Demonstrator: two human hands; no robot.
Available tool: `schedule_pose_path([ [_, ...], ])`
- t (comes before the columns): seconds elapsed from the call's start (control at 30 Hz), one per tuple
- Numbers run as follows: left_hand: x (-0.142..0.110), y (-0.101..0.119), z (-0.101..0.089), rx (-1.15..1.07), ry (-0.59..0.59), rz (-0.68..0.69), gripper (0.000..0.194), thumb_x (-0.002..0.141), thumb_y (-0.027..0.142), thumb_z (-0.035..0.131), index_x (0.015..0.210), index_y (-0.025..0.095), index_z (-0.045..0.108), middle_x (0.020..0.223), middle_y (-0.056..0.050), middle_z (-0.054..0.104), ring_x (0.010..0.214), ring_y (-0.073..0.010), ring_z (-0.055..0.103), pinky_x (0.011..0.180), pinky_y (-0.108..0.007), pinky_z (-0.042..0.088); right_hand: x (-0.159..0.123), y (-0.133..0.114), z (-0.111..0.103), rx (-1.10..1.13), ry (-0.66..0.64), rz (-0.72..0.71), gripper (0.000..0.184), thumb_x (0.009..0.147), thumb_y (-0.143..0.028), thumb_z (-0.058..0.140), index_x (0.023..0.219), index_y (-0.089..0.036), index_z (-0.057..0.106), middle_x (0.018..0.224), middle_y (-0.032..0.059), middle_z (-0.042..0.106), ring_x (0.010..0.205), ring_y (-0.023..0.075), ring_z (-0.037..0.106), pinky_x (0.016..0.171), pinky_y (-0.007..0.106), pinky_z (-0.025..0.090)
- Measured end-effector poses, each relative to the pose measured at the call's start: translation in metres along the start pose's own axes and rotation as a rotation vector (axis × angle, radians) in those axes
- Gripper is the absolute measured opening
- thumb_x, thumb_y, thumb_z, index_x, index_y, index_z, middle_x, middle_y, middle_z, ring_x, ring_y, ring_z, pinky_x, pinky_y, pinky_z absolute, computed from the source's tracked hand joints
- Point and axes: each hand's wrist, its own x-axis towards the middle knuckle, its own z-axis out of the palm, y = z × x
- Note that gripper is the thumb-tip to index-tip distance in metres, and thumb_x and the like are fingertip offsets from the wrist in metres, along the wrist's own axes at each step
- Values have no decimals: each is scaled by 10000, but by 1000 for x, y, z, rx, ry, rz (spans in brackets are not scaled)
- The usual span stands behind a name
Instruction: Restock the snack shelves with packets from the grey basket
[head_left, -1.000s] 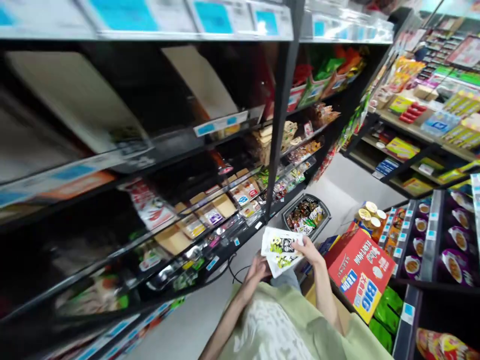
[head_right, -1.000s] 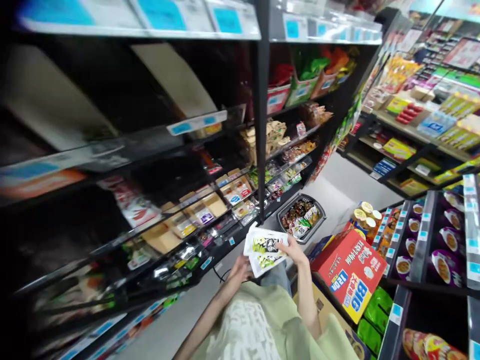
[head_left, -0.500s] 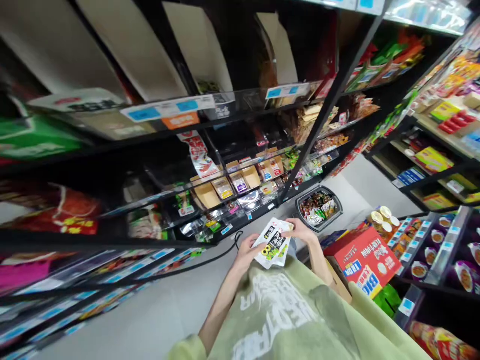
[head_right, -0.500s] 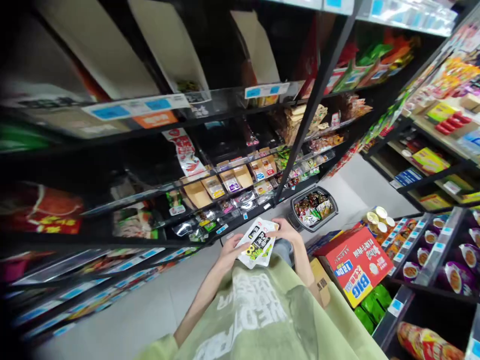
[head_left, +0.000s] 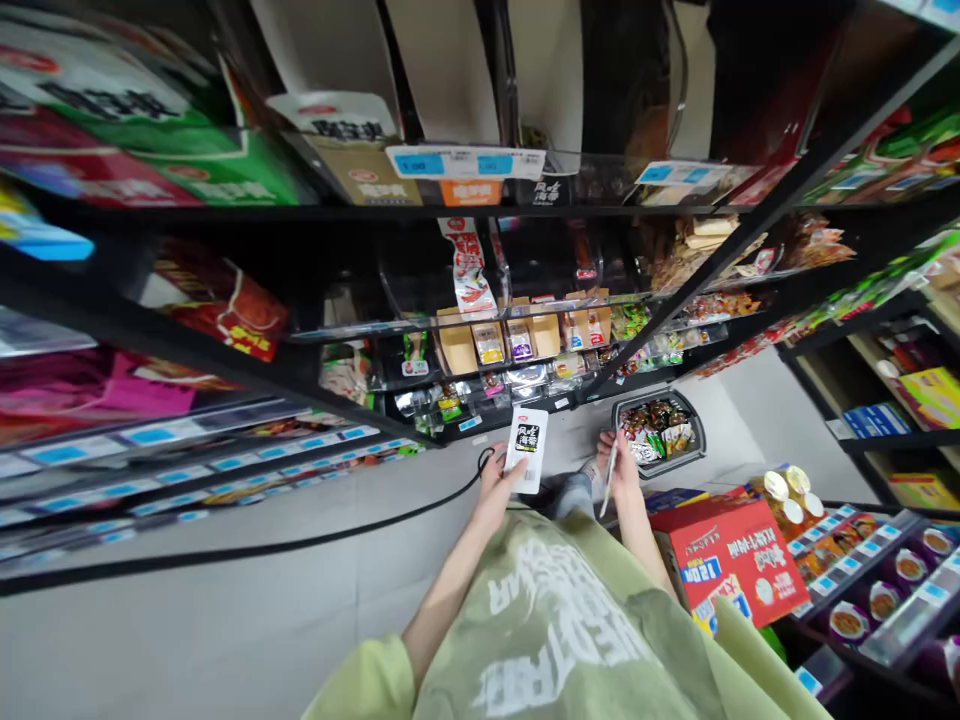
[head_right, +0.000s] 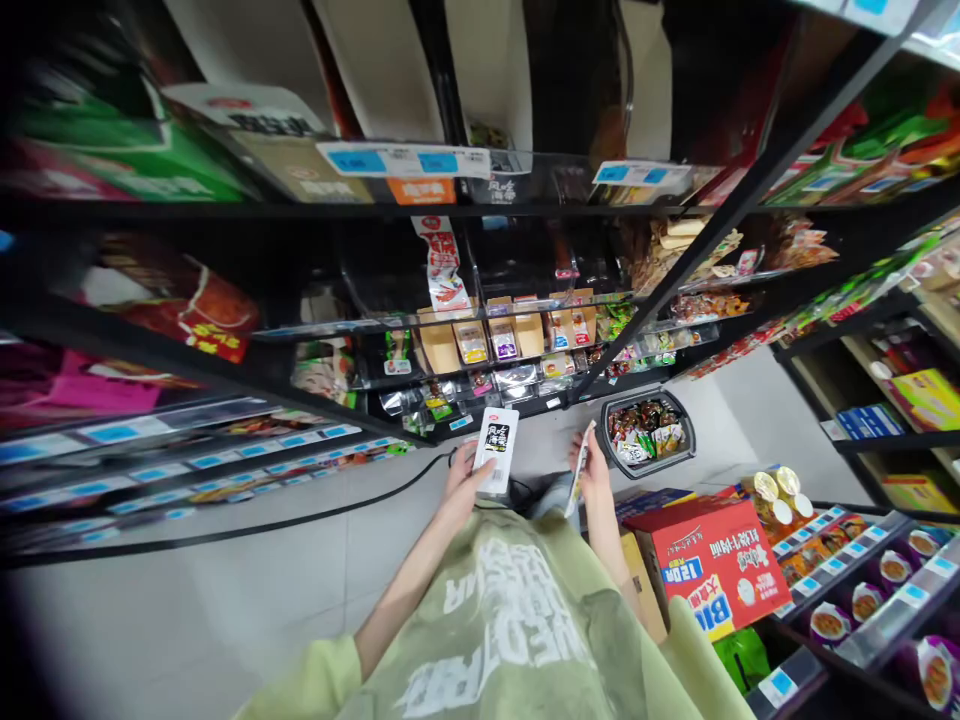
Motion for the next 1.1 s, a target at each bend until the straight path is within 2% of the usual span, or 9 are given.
schedule_pose_path([
  [0.13, 2, 1, -4, 37, -34, 20, 843, 763, 404, 848, 1492, 300, 436, 1184, -73, 759, 1010, -242, 727, 863, -345, 558, 0, 5, 3, 134, 29, 47, 391, 736, -480, 880, 767, -260, 558, 636, -80, 560, 489, 82, 475, 411, 199, 388],
  [0.27, 6, 8, 1, 39, -79, -12, 526, 779, 365, 796, 1280, 267, 668, 1249, -49, 714, 1048, -207, 675, 823, -264, 519, -5, 18, 16, 157, 85, 108, 348, 698, -451, 918, 838, -262, 661, 681, -61, 669, 553, 123, 584, 498, 247, 476],
  [0.4, 7, 13, 9, -108, -231, -160, 426, 772, 427, 823, 1115, 238, 656, 759, 40, 580, 572, -90, 480, 516, -208, 345, -10, 30, 32, 95, 45, 172, 347, 675, -385, 943, 878, -232, 707, 729, -34, 738, 586, 146, 632, 563, 265, 515],
  [0.5, 3, 15, 14, -138, -324, -224, 491, 742, 457, 851, 1108, 239, 607, 674, 81, 443, 502, -67, 351, 481, -194, 255, -12, 37, 42, 52, 7, 182, 382, 673, -391, 941, 907, -218, 693, 720, -23, 748, 624, 179, 673, 589, 281, 538],
  [0.6, 1, 13, 16, -135, -416, -307, 503, 682, 358, 872, 1103, 229, 629, 702, 56, 512, 576, -95, 457, 525, -205, 347, -14, 44, 51, 50, -19, 184, 401, 688, -433, 921, 907, -208, 671, 721, 7, 757, 736, 249, 728, 654, 342, 583],
  [0.7, 5, 7, 14, -113, -409, -361, 360, 703, 402, 786, 974, 193, 674, 752, -7, 643, 676, -155, 572, 602, -254, 460, -15, 45, 56, 63, -6, 192, 421, 671, -432, 927, 909, -203, 665, 729, 32, 767, 831, 300, 750, 706, 391, 611],
  [0.9, 13, -4, 9, -51, -371, -417, 389, 742, 403, 747, 1045, 161, 711, 935, -97, 788, 870, -271, 723, 760, -357, 573, -16, 41, 58, 28, 67, 85, 414, 629, -369, 959, 888, -207, 679, 797, 37, 798, 784, 266, 760, 737, 396, 641],
  [1.0, 13, -4, 10, 52, -383, -359, 484, 768, 441, 807, 1142, 149, 708, 1042, -125, 800, 955, -303, 748, 843, -394, 588, -18, 43, 62, -36, 100, 32, 395, 620, -362, 967, 849, -192, 693, 794, 45, 800, 690, 236, 742, 719, 388, 642],
  [1.1, 15, -6, 10, 302, -355, -182, 594, 683, 400, 917, 1180, 153, 708, 1114, -129, 794, 996, -317, 748, 871, -396, 592, -20, 49, 66, -99, 135, -13, 403, 583, -344, 980, 823, -178, 702, 779, 41, 794, 684, 233, 733, 717, 382, 634],
])
